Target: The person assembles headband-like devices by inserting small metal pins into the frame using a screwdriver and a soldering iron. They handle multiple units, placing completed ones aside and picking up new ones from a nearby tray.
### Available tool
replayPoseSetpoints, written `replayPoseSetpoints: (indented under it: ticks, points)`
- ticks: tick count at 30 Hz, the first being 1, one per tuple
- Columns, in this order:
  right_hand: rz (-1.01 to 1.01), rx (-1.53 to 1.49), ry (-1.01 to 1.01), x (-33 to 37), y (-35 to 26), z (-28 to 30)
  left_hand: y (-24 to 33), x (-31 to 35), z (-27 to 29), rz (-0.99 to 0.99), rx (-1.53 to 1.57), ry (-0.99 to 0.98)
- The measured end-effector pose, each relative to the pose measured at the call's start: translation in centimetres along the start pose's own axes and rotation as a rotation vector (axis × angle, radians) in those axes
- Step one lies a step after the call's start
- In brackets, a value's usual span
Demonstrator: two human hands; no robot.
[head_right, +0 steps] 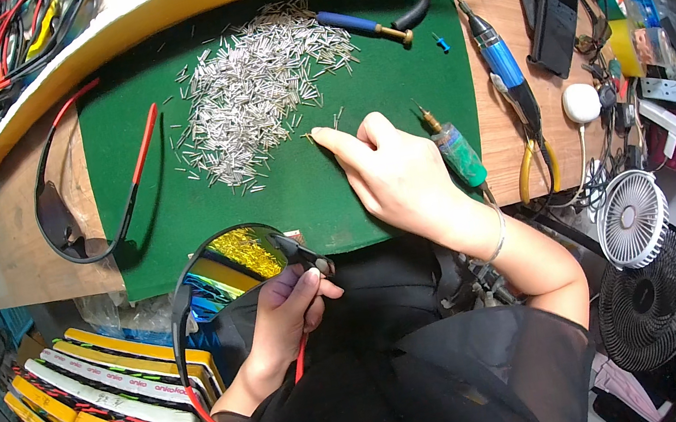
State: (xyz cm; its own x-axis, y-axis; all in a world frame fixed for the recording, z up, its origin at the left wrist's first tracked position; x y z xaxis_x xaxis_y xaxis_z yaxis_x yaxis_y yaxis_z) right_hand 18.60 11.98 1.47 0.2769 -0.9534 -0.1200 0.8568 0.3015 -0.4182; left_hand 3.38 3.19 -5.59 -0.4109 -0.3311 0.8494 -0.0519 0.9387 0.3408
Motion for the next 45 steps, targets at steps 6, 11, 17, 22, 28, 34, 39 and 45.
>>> replayPoseSetpoints:
  ticks: [6,11,17,22,28,34,39,45]
  points:
    - [0.014,-0.046,0.018,0.2,0.1,0.2,-0.7,-0.1,0.1,0.024,-0.037,-0.076]
    - [0.050,0.000,-0.091,-1.6,-0.8,-0.1,-0.3,-0.1,-0.1,-0.011,-0.040,-0.051]
    - [-0.002,0.058,-0.064,0.9,-1.4,1.2,-0.6,-0.2,0.1,-0.018,-0.030,-0.084]
    - [-0.096,-0.059,-0.015,2.2,0.1,2.8,-0.7,-0.3,0.0,0.005,-0.035,-0.080]
    - [-0.050,-0.023,0.050,1.8,0.5,1.0,-0.9,-0.2,0.1,0.005,-0.047,-0.092]
    - [-0.005,-0.030,0.052,1.5,0.1,0.6,-1.3,0.0,0.1,0.029,-0.020,-0.076]
    - [-0.007,-0.012,0.046,1.5,0.1,0.5,-1.0,-0.2,0.1,-0.002,-0.013,-0.067]
    - [0.042,0.022,0.013,1.5,-0.2,0.3,-1.0,-0.2,-0.3,0.013,-0.036,-0.083]
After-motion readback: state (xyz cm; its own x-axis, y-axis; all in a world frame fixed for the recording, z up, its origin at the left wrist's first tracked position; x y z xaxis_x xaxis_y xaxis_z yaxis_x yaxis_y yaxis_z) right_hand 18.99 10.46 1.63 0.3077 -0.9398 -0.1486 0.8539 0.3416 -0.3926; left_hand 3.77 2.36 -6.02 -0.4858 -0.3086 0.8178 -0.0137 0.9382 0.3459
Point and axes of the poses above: each hand's wrist, its own x-axis away from the middle knuckle, its own z-axis out of the back of the hand, y = z × x, the point moved 8 cm from there along -x, towards the middle knuckle, and after that the axes turned 7 degrees about z, right-handed, at the moved point
